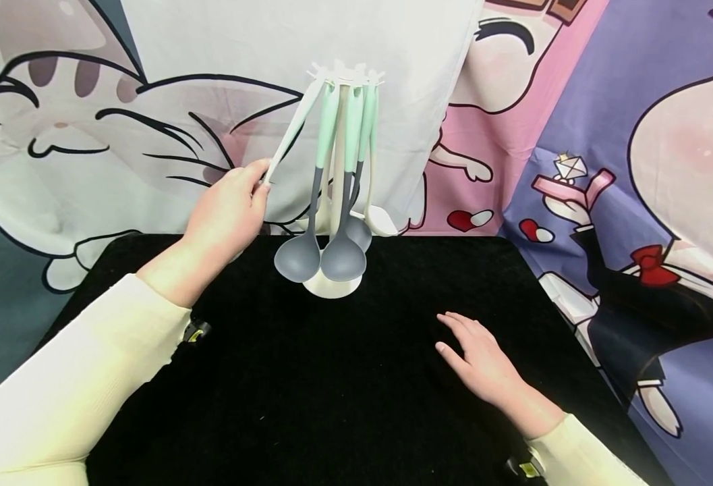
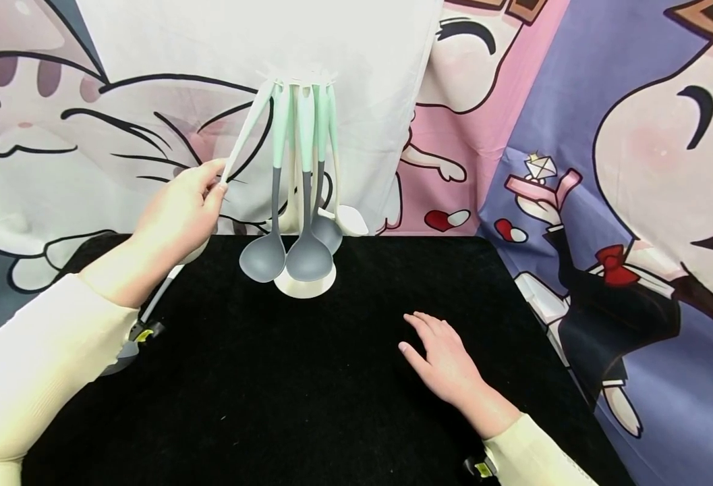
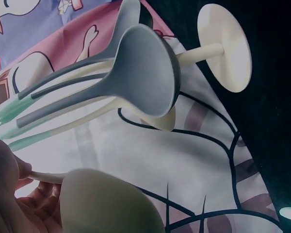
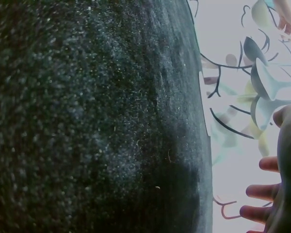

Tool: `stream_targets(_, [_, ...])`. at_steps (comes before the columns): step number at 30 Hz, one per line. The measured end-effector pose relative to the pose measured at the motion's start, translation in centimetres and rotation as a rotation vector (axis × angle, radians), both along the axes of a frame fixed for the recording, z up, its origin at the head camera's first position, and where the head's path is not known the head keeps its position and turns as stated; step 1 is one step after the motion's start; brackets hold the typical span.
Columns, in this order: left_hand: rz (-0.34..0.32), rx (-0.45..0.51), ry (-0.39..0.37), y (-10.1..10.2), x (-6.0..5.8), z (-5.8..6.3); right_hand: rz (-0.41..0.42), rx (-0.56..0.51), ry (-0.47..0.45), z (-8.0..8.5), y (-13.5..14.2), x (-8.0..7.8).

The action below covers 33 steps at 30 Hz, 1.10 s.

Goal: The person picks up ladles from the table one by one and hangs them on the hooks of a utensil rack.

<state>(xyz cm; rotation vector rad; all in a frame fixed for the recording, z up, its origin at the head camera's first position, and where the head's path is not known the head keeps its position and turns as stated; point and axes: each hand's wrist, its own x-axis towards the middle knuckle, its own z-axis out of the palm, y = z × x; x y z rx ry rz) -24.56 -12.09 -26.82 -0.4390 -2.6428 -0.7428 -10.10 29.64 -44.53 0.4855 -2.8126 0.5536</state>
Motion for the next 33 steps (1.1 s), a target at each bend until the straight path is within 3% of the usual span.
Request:
stream_targets(8, [0.003,-0.005,-0.015,-0.2,0.2,0.5,-0.002,0.005,0.001,-0.2,0.0,-0.1])
stream_targets(14, [-0.037,0.025,-0.055,0.3,-0.1,0.1,0.003,0.004,0.003,-0.3,-0.1,-0.2])
stream_targets(20, [-0.066,0.059,-0.092,0.8,-0.9,-0.7,0.002,-0.003,-0.01,-0.4,-0.1,-0.2])
stream_targets(33, [-0.051,0.075,-0.104,1.8,-3.2,-1.5,-0.017,-0.006,-0.031,-0.5,0.2,0.1])
